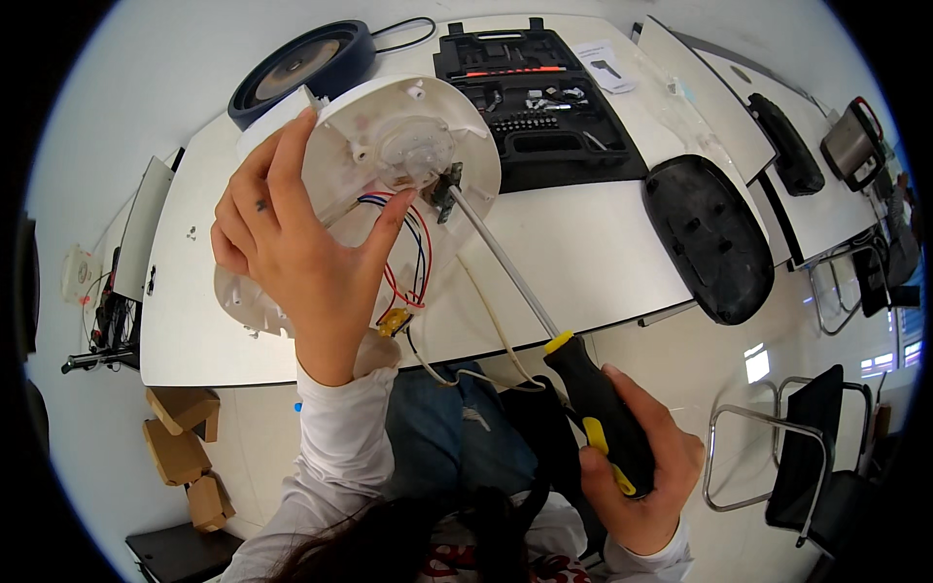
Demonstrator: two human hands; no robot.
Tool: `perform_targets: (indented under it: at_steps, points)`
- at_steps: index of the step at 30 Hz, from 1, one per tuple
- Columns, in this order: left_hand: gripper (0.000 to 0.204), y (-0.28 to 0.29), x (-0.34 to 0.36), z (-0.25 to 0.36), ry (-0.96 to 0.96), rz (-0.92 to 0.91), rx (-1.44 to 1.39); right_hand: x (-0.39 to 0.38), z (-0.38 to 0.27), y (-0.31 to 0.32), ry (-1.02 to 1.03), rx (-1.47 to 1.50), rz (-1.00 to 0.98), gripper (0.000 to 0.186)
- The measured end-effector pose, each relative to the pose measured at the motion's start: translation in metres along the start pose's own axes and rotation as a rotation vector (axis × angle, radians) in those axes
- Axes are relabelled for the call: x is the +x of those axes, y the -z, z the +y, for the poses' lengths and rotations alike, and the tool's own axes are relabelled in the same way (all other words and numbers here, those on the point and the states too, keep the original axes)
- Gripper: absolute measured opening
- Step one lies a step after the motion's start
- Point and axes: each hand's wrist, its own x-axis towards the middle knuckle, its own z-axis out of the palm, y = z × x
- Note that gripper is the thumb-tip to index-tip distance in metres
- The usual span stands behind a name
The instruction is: The person uses a screwdriver to tighten screws on the internal wiring of a white plastic device housing. They repeatedly adjust the device's position and re-engage the screwdriver with the same internal components throughout the clip.
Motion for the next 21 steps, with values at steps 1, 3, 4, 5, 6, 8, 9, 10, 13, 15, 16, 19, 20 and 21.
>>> perform_targets:
  at_steps: [1, 3, 4, 5, 6, 8, 9, 10, 13, 15, 16, 19, 20, 21]
  points:
    - [0.075, 0.0, 0.0, 0.0, 0.0, -0.001, 0.004, 0.001, -0.002, 0.001, 0.025, -0.038, 0.006, 0.045]
    - [0.075, 0.0, 0.0, 0.0, -0.001, 0.001, 0.003, 0.006, 0.0, 0.002, 0.033, 0.006, 0.015, 0.046]
    - [0.074, 0.0, 0.0, 0.0, -0.002, 0.002, 0.002, 0.007, 0.001, 0.003, 0.036, 0.027, 0.02, 0.046]
    - [0.075, 0.0, 0.0, -0.001, -0.005, 0.006, 0.002, 0.008, 0.001, 0.004, 0.056, 0.002, 0.009, 0.046]
    - [0.075, 0.0, 0.0, -0.002, -0.009, 0.011, 0.001, 0.008, 0.001, 0.005, 0.075, -0.023, -0.002, 0.046]
    - [0.075, -0.001, 0.0, -0.003, -0.012, 0.018, 0.0, 0.009, 0.001, 0.006, 0.132, -0.075, -0.014, 0.047]
    - [0.075, -0.001, 0.0, -0.003, -0.011, 0.02, 0.0, 0.009, 0.002, 0.005, 0.17, -0.102, -0.015, 0.048]
    - [0.075, -0.002, 0.0, -0.003, -0.01, 0.022, -0.001, 0.01, 0.002, 0.004, 0.207, -0.128, -0.016, 0.049]
    - [0.076, 0.0, -0.001, -0.003, -0.012, 0.012, 0.011, 0.01, 0.0, 0.005, 0.272, -0.201, -0.027, 0.052]
    - [0.076, 0.0, 0.0, -0.003, -0.012, 0.009, 0.008, 0.013, 0.001, 0.005, 0.347, -0.236, -0.027, 0.053]
    - [0.076, 0.0, 0.0, -0.003, -0.012, 0.008, 0.006, 0.014, 0.001, 0.006, 0.384, -0.254, -0.027, 0.054]
    - [0.076, -0.001, 0.0, -0.003, -0.013, 0.015, 0.003, 0.015, 0.0, 0.007, 0.387, -0.298, -0.053, 0.056]
    - [0.076, -0.001, 0.0, -0.003, -0.013, 0.014, 0.006, 0.014, 0.0, 0.008, 0.382, -0.314, -0.059, 0.056]
    - [0.076, -0.001, 0.0, -0.003, -0.012, 0.014, 0.008, 0.014, 0.001, 0.008, 0.377, -0.329, -0.066, 0.056]
